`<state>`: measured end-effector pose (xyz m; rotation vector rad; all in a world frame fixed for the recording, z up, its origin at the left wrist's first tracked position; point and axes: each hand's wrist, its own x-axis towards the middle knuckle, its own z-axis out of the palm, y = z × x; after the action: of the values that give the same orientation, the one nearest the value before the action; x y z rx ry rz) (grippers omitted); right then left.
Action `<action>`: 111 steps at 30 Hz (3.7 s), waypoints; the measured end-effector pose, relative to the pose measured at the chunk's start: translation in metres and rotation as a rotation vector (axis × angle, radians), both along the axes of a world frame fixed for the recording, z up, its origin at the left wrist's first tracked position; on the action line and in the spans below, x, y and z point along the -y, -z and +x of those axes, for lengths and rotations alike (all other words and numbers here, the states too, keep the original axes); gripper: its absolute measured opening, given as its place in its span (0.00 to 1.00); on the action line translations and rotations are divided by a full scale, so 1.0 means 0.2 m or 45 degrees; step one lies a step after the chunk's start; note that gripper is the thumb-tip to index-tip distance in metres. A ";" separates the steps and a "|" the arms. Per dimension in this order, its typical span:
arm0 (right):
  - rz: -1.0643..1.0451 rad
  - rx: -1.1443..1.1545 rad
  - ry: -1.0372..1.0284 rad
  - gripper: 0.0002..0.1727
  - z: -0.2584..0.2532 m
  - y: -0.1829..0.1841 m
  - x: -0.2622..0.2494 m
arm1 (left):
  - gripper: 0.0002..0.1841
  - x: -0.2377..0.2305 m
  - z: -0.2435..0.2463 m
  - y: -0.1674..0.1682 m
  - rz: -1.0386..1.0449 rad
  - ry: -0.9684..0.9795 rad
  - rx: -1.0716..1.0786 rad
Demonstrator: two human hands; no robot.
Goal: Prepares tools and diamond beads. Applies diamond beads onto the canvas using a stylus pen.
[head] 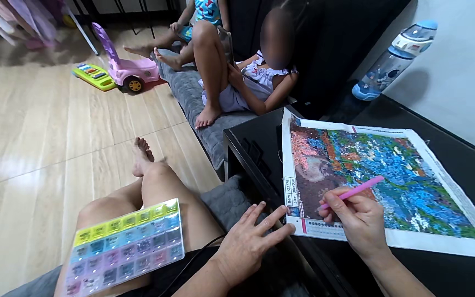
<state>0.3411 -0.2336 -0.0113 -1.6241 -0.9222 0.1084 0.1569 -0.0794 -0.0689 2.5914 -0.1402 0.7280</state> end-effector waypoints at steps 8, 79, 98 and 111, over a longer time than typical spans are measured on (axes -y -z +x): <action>-0.159 0.144 -0.074 0.13 0.04 0.00 0.06 | 0.38 0.00 0.00 0.00 0.027 -0.027 0.003; 0.013 -0.310 -0.168 0.09 -0.02 -0.01 0.01 | 0.38 0.00 0.00 0.00 -0.002 0.006 -0.009; -0.266 -0.017 -0.148 0.10 0.03 -0.02 0.04 | 0.39 0.00 0.00 0.00 0.014 -0.014 -0.008; 0.045 -0.374 -0.055 0.13 0.03 -0.06 0.04 | 0.26 0.08 0.04 -0.11 0.114 -0.075 0.121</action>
<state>0.3477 -0.2416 0.0000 -1.5074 -0.7282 0.3491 0.1657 -0.0958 -0.0463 2.6559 -0.1284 0.8861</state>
